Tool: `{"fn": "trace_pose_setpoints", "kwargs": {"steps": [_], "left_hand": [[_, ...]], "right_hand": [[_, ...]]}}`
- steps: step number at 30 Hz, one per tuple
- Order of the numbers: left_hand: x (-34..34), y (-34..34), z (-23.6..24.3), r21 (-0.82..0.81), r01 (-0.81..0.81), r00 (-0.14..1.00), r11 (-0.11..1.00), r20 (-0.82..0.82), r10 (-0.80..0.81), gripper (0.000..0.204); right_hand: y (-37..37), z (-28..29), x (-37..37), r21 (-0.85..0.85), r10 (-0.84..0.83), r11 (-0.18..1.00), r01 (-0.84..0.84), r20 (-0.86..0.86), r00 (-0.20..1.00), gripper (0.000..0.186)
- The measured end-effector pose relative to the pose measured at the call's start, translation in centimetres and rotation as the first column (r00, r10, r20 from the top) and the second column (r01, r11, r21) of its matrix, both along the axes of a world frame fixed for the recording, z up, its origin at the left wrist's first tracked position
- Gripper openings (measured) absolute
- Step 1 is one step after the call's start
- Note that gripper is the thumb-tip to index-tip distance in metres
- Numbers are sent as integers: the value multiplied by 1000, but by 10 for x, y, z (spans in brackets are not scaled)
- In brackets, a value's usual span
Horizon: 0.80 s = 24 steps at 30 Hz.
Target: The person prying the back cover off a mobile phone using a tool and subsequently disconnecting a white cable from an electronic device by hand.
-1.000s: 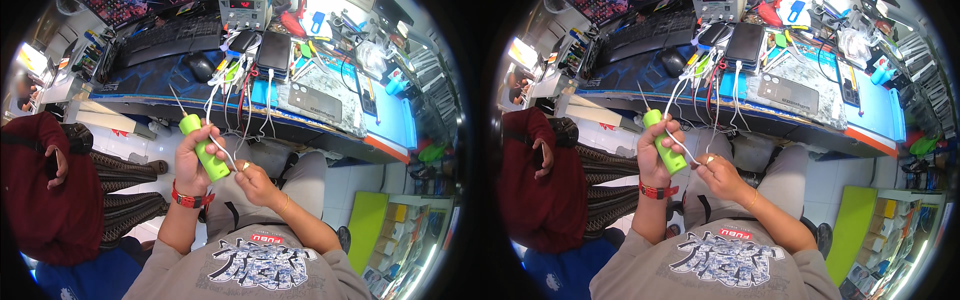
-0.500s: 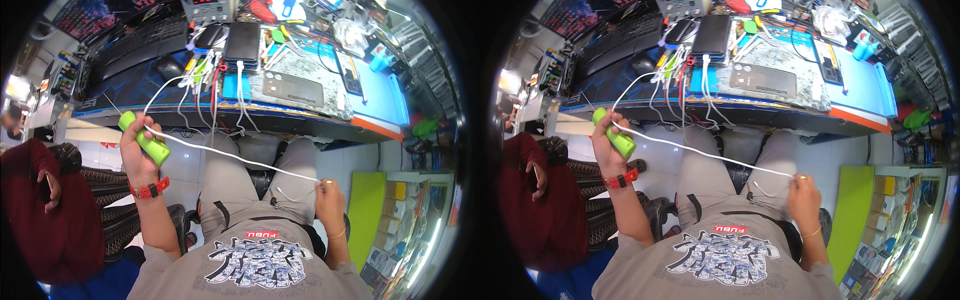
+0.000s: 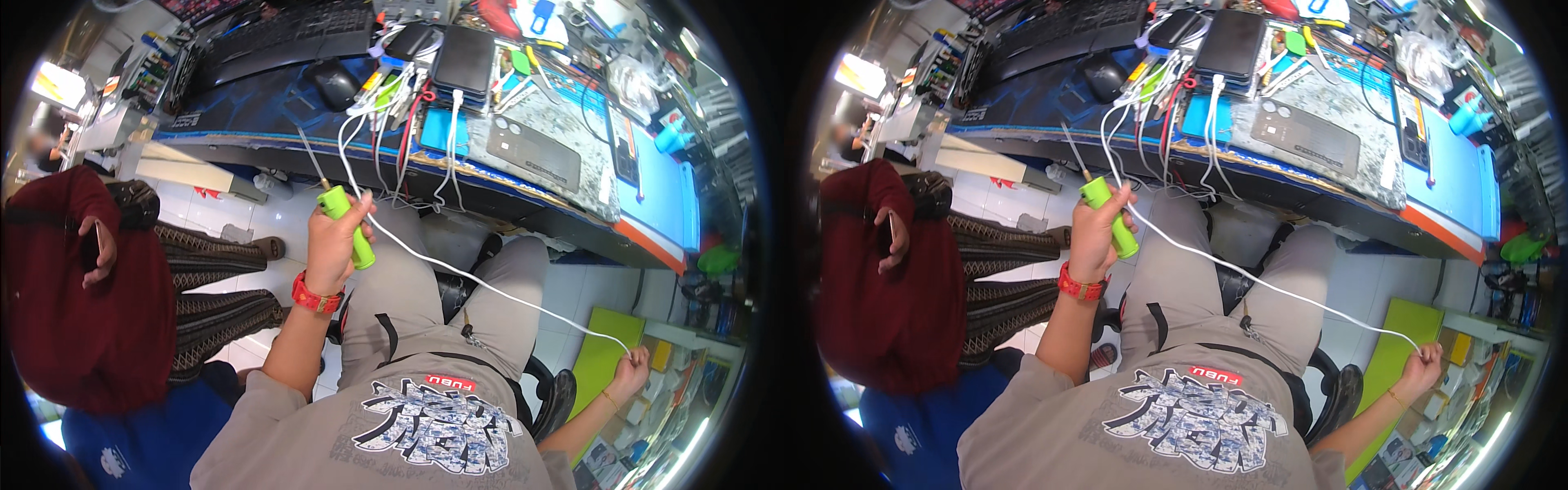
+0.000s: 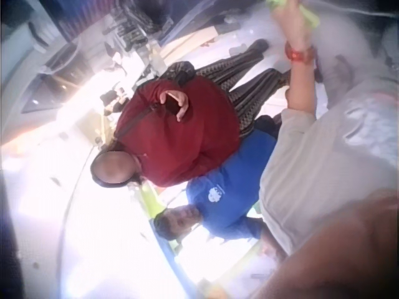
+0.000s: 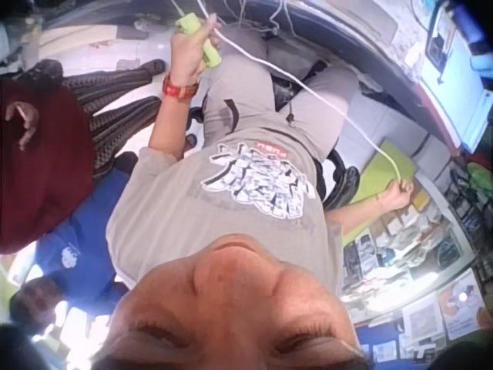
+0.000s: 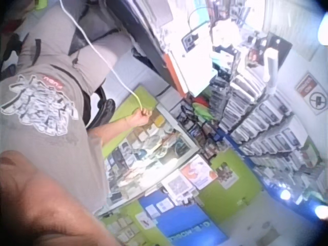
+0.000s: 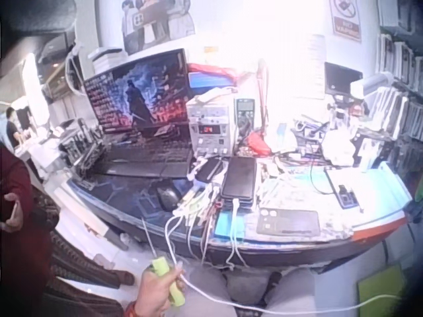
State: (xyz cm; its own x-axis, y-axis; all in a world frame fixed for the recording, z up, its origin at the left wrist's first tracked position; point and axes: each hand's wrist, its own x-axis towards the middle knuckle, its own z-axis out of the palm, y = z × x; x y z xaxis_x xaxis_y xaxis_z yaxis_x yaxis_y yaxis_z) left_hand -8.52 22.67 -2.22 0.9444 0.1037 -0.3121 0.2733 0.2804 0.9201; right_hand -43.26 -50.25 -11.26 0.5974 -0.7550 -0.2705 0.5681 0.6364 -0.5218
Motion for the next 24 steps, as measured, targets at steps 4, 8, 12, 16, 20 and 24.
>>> {"fn": "trace_pose_setpoints", "kwargs": {"steps": [4, 8, 12, 16, 20, 24], "left_hand": [[-9, 8, -2, -272, -45, 994, 961, -110, 15, 63], [-20, -5, 4, -353, -80, 995, 932, -77, 57, 47], [-27, -31, 13, -404, -112, 993, 908, -10, 118, 47], [-35, -40, 28, -501, -150, 986, 852, -13, 166, 48], [-39, -46, 39, -547, -156, 986, 822, -32, 166, 48], [-38, -44, 40, -520, -156, 985, 840, -14, 174, 48]], "right_hand": [[116, 85, 69, -404, -30, 911, -87, -275, 961, 30], [295, 140, 140, -570, 167, 602, -559, -595, 786, 29], [440, 136, 178, -574, 464, 134, -808, -684, 563, 27], [509, 141, 220, -619, 598, 59, -783, -606, 524, 20], [523, 135, 237, -758, 534, 93, -645, -509, 675, 19], [518, 139, 242, -829, 456, -57, -556, -517, 724, 18]]}}
